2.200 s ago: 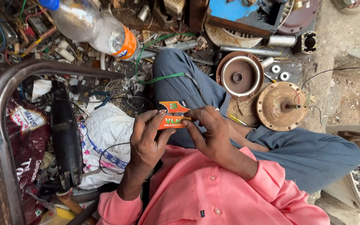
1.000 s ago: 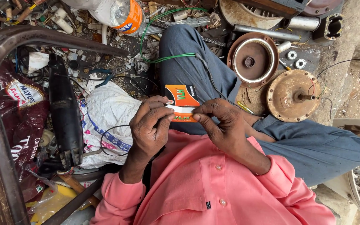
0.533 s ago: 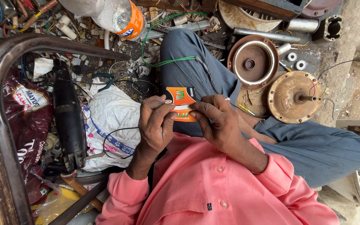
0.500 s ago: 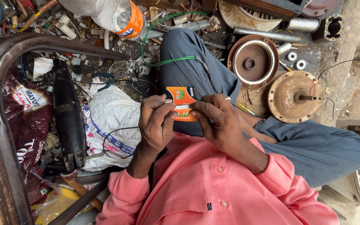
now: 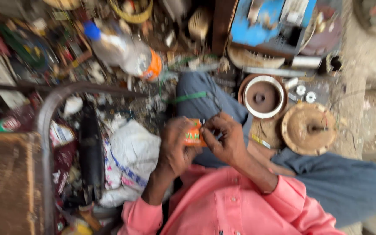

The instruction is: The person opens a box of bearings and removes a bearing. They then use a hammer to strike the edge of a motor rotor, attempting to remove a component. The person handles the rotor and hammer throughout the clip.

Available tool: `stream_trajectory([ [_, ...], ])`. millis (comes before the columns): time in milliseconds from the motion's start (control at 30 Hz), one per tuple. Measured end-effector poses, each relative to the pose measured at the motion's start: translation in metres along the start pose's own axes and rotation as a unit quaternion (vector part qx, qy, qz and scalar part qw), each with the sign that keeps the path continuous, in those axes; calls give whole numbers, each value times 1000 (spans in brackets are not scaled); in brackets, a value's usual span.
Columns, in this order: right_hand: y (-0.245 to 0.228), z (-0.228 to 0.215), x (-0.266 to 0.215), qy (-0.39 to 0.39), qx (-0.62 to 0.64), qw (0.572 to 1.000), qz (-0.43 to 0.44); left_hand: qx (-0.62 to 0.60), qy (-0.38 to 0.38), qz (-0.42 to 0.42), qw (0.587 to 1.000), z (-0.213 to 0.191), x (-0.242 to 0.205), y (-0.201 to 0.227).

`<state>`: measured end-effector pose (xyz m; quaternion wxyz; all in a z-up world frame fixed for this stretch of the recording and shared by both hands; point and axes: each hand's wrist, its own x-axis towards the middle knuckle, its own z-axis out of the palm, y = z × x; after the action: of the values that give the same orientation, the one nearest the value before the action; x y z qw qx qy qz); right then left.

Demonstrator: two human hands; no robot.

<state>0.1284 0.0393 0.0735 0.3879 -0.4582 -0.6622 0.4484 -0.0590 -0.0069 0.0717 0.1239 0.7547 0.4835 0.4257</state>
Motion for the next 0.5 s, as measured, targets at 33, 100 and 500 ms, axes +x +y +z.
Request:
stream_trajectory([
  [33, 3, -1, 3, -5, 18, 999, 32, 5, -37, 2, 999, -3, 5, 1],
  [100, 9, 1, 1, -4, -14, 1000, 10, 19, -115, -2, 993, -10, 5, 3],
  [500, 58, -29, -3, 63, 200, 960, 186, 6, -59, -115, 992, 17, -1, -60],
])
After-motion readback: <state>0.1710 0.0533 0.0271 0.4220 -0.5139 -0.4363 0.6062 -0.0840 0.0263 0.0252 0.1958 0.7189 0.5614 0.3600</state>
